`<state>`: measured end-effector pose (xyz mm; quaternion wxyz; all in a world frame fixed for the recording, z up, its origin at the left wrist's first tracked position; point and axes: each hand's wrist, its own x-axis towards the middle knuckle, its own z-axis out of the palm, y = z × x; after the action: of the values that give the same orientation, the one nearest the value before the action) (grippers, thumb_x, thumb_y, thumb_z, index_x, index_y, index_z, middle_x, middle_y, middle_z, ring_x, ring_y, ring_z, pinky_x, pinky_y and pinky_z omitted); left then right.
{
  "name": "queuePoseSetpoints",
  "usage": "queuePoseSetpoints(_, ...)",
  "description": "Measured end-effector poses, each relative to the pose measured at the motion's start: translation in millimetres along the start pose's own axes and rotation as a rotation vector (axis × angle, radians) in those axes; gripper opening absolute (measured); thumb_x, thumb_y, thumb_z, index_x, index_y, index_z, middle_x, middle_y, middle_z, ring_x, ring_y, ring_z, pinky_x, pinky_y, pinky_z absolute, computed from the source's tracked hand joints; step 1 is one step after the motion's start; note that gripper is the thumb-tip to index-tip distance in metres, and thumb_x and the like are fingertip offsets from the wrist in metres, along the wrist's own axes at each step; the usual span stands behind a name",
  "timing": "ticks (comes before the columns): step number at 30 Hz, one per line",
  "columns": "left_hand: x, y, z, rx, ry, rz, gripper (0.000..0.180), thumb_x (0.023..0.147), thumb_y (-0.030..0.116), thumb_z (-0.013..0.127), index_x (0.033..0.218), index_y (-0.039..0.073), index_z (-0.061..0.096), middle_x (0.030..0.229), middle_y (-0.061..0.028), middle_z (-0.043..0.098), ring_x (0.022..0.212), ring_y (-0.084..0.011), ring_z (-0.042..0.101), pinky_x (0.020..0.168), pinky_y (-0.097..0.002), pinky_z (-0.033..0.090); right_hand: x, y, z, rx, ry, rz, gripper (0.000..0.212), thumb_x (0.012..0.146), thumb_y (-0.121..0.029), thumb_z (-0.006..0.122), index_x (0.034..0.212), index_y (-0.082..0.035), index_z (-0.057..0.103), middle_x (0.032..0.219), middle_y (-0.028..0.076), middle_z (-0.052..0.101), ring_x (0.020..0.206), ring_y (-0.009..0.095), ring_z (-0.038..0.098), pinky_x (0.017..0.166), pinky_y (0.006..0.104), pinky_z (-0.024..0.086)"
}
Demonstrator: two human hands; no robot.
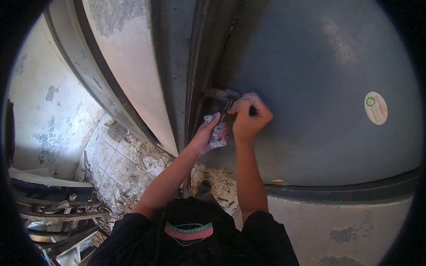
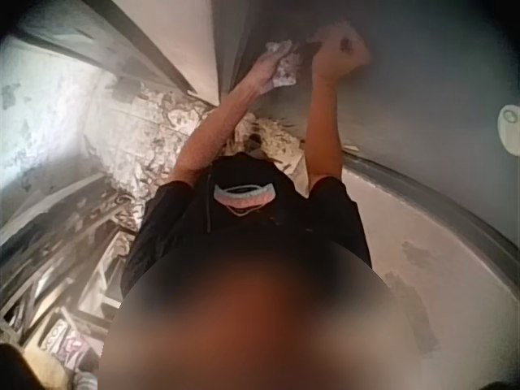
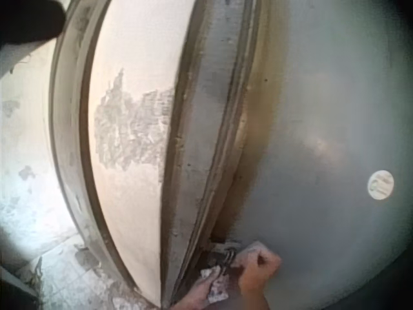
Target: The person scrapes old paint or rust from a door and a wall with a scraper and sandpaper.
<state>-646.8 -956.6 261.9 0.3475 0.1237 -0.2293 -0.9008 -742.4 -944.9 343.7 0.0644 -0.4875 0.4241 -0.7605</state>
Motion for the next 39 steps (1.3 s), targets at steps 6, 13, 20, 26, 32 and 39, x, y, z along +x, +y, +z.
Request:
queuePoseSetpoints(6,-24.2,-10.0,-32.7,0.189,-0.048,-0.004,0.034,0.096,0.039,0.046,0.093,0.006,0.053,0.062,0.0012,0.045,0.055,-0.0072,0.043,0.052,-0.0234,0.039,23.7,-44.7,14.3,0.063,0.069,-0.210,0.025,0.084,0.003,0.046,0.059,0.003,0.043,0.052,0.005,0.048,0.046,0.013,0.049,0.044,0.0254,0.040)
queuePoseSetpoints(13,-91.8,-18.1,-66.9,0.186,0.065,-0.066,0.035,0.096,0.038,0.045,0.092,0.004,0.053,0.059,0.0009,0.042,0.054,-0.0078,0.041,0.053,-0.0238,0.040,-60.9,-8.3,-38.2,-0.091,-0.184,0.037,0.024,0.084,0.003,0.043,0.059,0.002,0.042,0.053,0.009,0.045,0.043,0.014,0.042,0.038,0.0290,0.038)
queuePoseSetpoints(20,-99.5,-26.4,-74.9,0.140,0.074,-0.076,0.034,0.096,0.036,0.045,0.093,0.003,0.052,0.062,-0.0018,0.046,0.054,-0.0094,0.042,0.056,-0.0266,0.041,17.9,-45.2,-4.5,0.185,0.099,-0.184,0.018,0.078,0.006,0.050,0.061,0.003,0.047,0.055,0.011,0.049,0.047,0.017,0.050,0.042,0.0294,0.043)
queuePoseSetpoints(26,-121.3,-29.2,-75.9,0.121,0.149,-0.063,0.036,0.095,0.039,0.047,0.095,0.003,0.053,0.064,-0.0015,0.049,0.057,-0.0088,0.045,0.056,-0.0249,0.043,-127.6,23.3,-36.4,-0.260,-0.462,0.005,0.019,0.072,0.004,0.057,0.058,-0.002,0.047,0.052,0.007,0.047,0.046,0.016,0.047,0.046,0.0272,0.039)
queuePoseSetpoints(32,-121.1,-24.2,-66.0,0.243,0.173,-0.014,0.031,0.094,0.033,0.050,0.100,0.003,0.055,0.074,-0.0014,0.055,0.059,-0.0075,0.045,0.057,-0.0239,0.043,-107.3,-43.2,-51.2,-0.046,-0.186,0.068,0.019,0.082,0.002,0.053,0.064,-0.002,0.046,0.055,0.005,0.047,0.047,0.015,0.047,0.045,0.0273,0.041)
queuePoseSetpoints(39,-83.6,-24.9,6.2,0.679,-0.026,0.335,0.027,0.087,0.016,0.063,0.108,0.001,0.056,0.082,-0.0028,0.059,0.066,-0.0151,0.054,0.063,-0.0275,0.046,-100.9,-33.4,-60.1,0.073,0.128,0.534,0.023,0.090,-0.013,0.057,0.071,-0.005,0.047,0.065,0.004,0.048,0.062,0.013,0.049,0.061,0.0281,0.044)
